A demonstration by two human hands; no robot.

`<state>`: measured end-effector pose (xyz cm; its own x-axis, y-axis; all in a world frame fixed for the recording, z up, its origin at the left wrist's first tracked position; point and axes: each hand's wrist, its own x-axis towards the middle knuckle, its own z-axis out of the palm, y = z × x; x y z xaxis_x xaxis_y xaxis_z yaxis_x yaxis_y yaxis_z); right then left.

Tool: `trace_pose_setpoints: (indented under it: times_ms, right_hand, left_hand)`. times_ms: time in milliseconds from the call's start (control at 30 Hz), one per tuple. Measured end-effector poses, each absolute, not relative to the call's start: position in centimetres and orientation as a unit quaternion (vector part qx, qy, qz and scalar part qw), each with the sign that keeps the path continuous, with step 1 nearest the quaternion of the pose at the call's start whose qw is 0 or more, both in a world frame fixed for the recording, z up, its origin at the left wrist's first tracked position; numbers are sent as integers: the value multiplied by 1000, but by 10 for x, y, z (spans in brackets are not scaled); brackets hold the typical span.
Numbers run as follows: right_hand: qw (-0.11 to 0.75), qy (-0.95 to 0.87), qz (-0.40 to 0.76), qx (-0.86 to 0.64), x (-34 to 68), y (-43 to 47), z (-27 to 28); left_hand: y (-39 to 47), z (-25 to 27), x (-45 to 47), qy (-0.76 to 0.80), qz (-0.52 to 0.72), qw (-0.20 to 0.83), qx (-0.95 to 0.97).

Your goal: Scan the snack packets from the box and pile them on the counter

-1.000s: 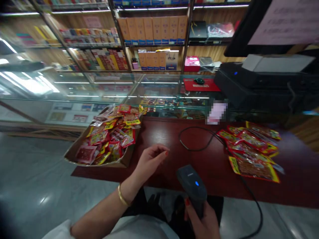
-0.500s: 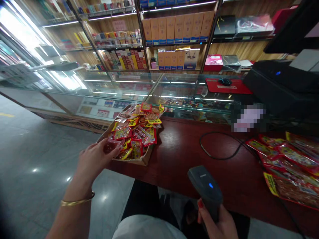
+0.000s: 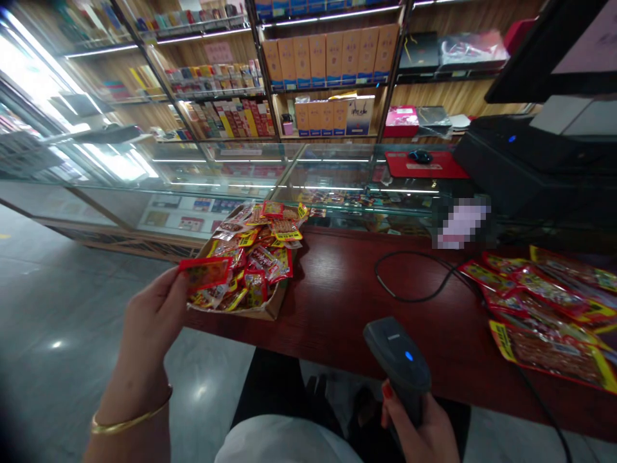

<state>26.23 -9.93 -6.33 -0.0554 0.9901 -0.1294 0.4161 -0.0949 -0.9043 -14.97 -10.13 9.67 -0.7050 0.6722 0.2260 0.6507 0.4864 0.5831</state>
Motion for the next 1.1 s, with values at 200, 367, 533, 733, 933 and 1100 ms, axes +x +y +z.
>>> trace_pose_setpoints:
  times_ms: [200,367,533,733,933,1100]
  right_hand:
    - [361,-540,454,-610,261,-96,-59]
    - [396,-523,425,-624,250,-107,-47]
    - [402,-518,436,-617,255,-112,-52]
    - [348,-570,405,-625,256,-107,-46]
    - [295,-636,410,-584,253,-106,-34]
    - [252,-666,419,-562,250,-110,-32]
  left_hand:
    - [-51,57,-58,563,598,496,281]
    - [-10,-18,-1,481,608,586,237]
    - [-4,-50,9,487,600,575,269]
    - [-10,-52,4,505,602,539,304]
    - [-4,-55,-3,494,674,479,268]
    - [0,-54,-5,519,669,457,273]
